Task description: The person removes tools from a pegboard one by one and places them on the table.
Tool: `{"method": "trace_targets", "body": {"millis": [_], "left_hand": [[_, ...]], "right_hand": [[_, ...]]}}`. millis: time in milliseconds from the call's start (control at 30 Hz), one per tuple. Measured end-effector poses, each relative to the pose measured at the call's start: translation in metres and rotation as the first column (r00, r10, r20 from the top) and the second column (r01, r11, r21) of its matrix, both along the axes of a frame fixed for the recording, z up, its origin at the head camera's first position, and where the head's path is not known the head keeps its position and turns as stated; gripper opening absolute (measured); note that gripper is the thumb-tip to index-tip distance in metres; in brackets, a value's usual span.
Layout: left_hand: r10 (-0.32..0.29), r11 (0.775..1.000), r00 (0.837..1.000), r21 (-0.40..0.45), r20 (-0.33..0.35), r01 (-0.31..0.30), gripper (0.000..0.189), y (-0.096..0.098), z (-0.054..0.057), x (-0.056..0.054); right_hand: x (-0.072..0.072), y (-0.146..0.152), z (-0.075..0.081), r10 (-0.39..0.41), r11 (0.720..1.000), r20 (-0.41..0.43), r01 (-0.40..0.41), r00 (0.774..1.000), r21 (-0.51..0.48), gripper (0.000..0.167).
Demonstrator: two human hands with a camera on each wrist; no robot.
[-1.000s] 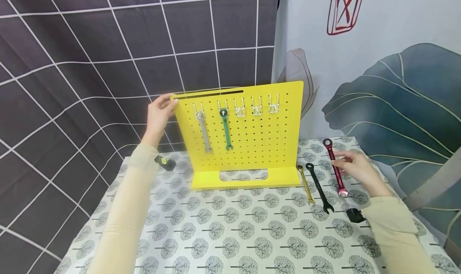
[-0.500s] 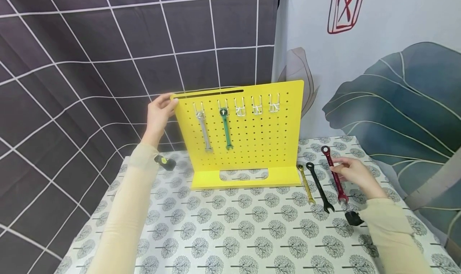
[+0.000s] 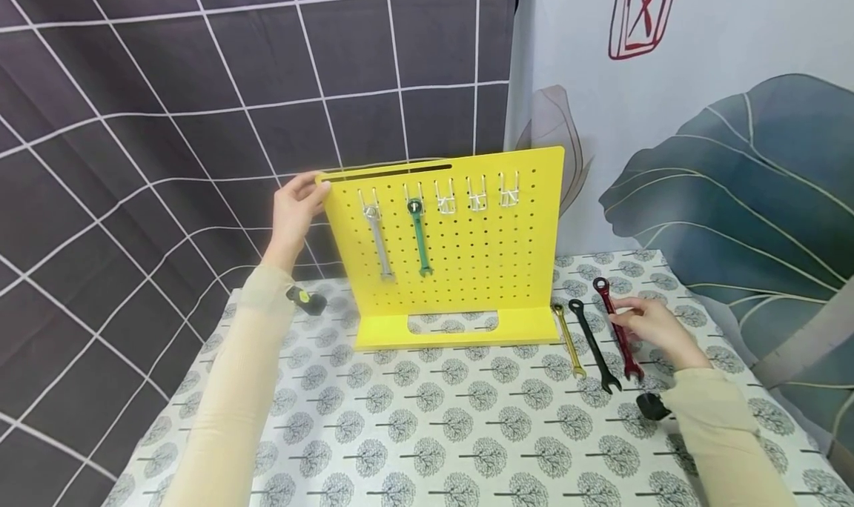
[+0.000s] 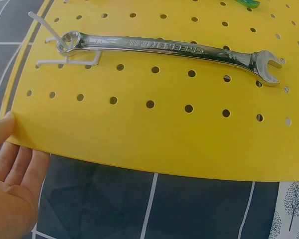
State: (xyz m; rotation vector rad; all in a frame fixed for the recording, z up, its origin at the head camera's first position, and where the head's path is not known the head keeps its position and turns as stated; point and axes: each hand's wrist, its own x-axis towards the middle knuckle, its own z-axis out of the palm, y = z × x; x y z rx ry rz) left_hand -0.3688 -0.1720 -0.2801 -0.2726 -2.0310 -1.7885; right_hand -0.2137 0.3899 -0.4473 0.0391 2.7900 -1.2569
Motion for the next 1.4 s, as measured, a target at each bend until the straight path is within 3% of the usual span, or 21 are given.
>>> {"method": "trace_targets", "body": {"millis": [567, 1033, 1400], "left_hand": [[-0.012, 1.0, 1.0, 0.002, -0.013, 0.012, 0.03, 0.0, 0.0, -0.001], [-0.005, 1.0, 1.0, -0.004, -0.014, 0.005, 0.03, 0.0, 0.004, -0.001], [-0.009, 1.0, 1.0, 0.002, -0.002, 0.009, 0.03, 0.002, 0.003, -0.001]], "right_hand": [[-0.006, 0.0, -0.005, -0.015, 1.0, 0.037, 0.016, 0.999, -0.016, 0.059], [-0.015, 0.002, -0.01, 0.035, 0.999, 0.02, -0.035, 0.999, 0.007, 0.053], [-0.014, 0.001, -0.018, 0.052, 0.998, 0.033, -0.051, 0.998, -0.034, 0.051]]}}
